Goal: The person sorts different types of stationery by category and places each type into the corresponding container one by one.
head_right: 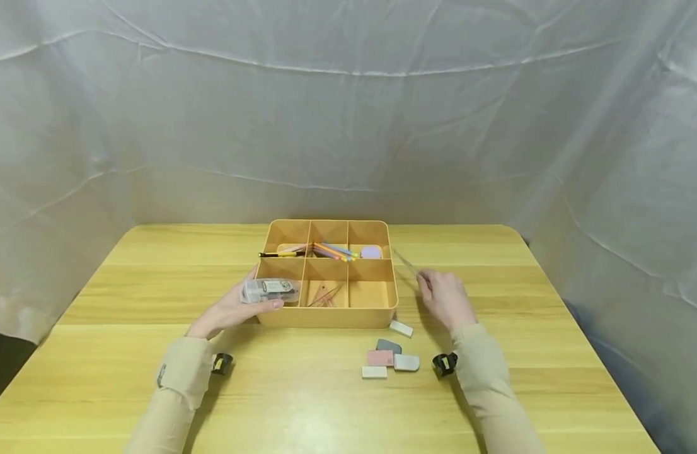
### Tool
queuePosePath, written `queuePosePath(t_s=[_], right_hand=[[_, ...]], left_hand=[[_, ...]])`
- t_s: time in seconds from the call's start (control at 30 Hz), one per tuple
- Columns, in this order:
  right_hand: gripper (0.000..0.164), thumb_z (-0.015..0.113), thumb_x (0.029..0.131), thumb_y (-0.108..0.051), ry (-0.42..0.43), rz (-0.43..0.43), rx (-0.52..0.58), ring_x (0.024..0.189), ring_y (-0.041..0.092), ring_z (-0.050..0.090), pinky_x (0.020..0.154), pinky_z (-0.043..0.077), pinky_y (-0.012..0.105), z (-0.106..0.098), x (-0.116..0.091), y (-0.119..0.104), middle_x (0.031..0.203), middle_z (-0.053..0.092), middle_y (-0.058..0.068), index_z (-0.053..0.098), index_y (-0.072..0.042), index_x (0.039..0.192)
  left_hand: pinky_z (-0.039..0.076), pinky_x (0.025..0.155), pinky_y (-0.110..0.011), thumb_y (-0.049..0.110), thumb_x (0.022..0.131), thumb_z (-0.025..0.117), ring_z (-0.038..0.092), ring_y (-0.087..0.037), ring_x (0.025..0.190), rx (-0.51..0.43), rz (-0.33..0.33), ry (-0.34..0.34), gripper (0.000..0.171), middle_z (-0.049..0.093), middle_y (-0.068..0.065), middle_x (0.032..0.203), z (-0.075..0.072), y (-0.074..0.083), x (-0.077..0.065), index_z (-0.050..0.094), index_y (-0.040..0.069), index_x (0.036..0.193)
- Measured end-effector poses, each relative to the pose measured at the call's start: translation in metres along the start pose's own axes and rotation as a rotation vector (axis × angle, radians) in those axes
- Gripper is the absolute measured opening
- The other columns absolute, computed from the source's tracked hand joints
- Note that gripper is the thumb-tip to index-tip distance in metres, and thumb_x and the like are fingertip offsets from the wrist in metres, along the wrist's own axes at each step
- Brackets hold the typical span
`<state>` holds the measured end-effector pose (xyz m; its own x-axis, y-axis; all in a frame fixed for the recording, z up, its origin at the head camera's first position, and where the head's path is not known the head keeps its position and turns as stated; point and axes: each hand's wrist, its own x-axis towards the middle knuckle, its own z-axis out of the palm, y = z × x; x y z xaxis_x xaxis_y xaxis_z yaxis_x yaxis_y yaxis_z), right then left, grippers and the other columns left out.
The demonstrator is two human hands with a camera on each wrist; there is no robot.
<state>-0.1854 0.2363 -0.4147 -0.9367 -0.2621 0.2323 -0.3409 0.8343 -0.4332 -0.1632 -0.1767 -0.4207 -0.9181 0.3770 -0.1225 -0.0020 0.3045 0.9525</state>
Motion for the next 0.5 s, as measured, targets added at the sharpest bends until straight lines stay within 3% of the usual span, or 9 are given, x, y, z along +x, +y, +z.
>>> queuePosePath(t_s=[0.17,0.3,0.4,0.5], right_hand=[[0.025,0.059,0.098,0.0,0.214,-0.117,0.194,0.065,0.026,0.07,0.058,0.055,0.012,-0.003,0.0,-0.011,0.092,0.074,0.027,0.067,0.009,0.119],[0.022,0.066,0.091,0.007,0.374,-0.231,0.256,0.063,0.006,0.063,0.057,0.051,0.006,-0.006,0.002,-0.025,0.088,0.073,0.018,0.073,0.006,0.111],[0.024,0.07,0.084,0.012,0.442,-0.356,0.29,0.064,-0.004,0.055,0.055,0.047,0.005,-0.011,0.003,-0.041,0.088,0.074,0.014,0.076,0.003,0.106],[0.029,0.073,0.076,0.019,0.445,-0.5,0.315,0.063,-0.001,0.053,0.054,0.044,0.007,-0.014,0.005,-0.059,0.089,0.074,0.014,0.077,0.003,0.1]], left_hand=[[0.033,0.121,-0.057,0.02,0.09,0.076,0.055,-0.04,0.133,-0.017,0.017,-0.012,0.107,0.055,-0.025,0.145,-0.001,0.0,0.0,-0.001,0.015,0.163],[0.035,0.119,-0.056,0.02,0.091,0.075,0.055,-0.04,0.133,-0.034,0.032,-0.036,0.106,0.052,-0.025,0.147,-0.002,0.0,-0.001,-0.001,0.017,0.164],[0.033,0.121,-0.057,0.022,0.09,0.076,0.054,-0.041,0.135,-0.028,0.008,-0.022,0.108,0.052,-0.025,0.147,-0.002,0.0,-0.002,-0.003,0.016,0.163],[0.03,0.122,-0.059,0.025,0.089,0.077,0.052,-0.042,0.136,-0.003,-0.013,-0.013,0.111,0.053,-0.025,0.147,-0.002,0.0,-0.002,-0.005,0.013,0.163]])
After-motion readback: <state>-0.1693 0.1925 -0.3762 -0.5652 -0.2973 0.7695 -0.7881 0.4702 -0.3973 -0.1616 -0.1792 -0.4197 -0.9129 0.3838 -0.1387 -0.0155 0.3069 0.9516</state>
